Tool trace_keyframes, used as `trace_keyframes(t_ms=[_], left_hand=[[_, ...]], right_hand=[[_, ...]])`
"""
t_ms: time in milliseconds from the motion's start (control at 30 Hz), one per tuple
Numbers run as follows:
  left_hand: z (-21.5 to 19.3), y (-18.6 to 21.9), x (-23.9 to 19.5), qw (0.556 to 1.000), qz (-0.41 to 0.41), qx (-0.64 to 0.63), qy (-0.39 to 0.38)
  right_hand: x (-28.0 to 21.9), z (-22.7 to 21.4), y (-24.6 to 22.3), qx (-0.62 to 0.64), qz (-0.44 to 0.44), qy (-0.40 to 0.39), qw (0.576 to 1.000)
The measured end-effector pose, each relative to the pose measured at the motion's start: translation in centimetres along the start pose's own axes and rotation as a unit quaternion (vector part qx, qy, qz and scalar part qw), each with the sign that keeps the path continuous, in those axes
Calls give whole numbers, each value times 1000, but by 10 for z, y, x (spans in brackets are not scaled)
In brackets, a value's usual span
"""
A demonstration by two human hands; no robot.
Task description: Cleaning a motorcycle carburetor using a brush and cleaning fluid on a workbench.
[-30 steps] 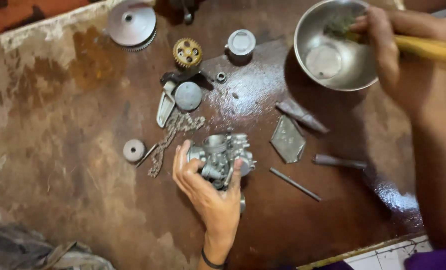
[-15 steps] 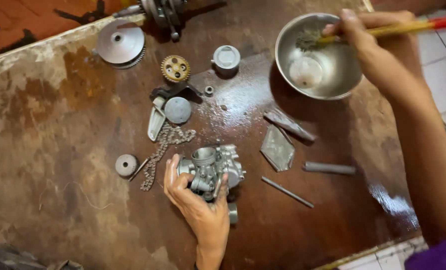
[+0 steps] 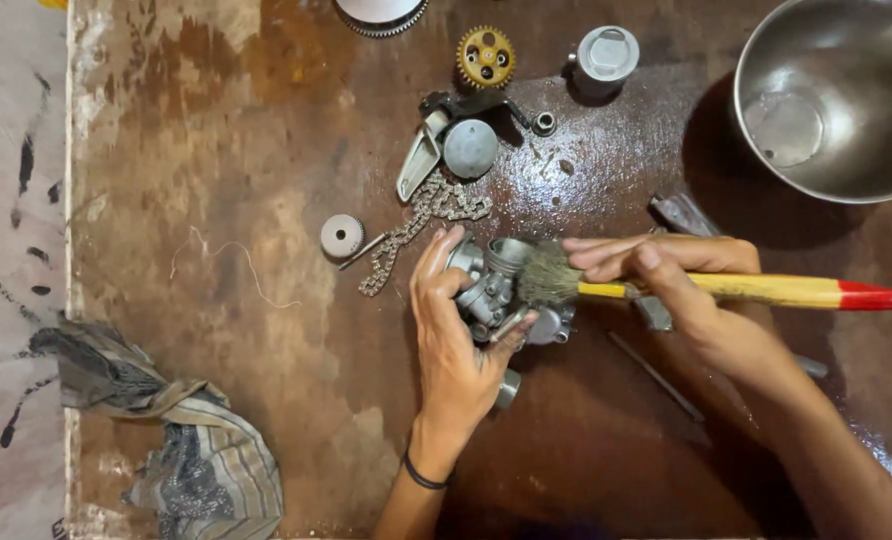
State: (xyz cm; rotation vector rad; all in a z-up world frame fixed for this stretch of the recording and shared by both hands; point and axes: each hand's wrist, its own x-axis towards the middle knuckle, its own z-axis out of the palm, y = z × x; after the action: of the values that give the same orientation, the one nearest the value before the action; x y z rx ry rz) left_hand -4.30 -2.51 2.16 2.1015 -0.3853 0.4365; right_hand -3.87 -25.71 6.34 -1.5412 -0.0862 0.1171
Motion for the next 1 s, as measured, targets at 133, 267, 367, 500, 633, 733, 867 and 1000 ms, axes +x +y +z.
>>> trace_keyframes(t_ms=[133,267,367,500,633,733,867,1000], left_hand=[[1,-2,-3,1000,-1,1,-5],[-6,-2,0,1000,3,-5,-3],[0,-5,0,999,-10,-35,0],[-5,-5,-1,1000,-16,-22,-1],[-1,-5,0,1000,-4,-16,14],[-3,-6,-2,999,-10,-42,14],[-3,-3,-3,1000,-7,-14,6],[-1,2,-1,1000,23,-8,7]], right_hand=[[-10,13,7,-79,7,70,994],[-8,24,2,-69,-100,39,992],[-7,28,-14,-155,-105,58,981],[-7,35,-25,-121,-67,44,990],[-1,20,-7,-224,-128,35,966],[-2,19,-4,-101,-127,-38,986],[3,15,-8,-165,-79,16,983],[20,9,-23,-221,56,77,971]])
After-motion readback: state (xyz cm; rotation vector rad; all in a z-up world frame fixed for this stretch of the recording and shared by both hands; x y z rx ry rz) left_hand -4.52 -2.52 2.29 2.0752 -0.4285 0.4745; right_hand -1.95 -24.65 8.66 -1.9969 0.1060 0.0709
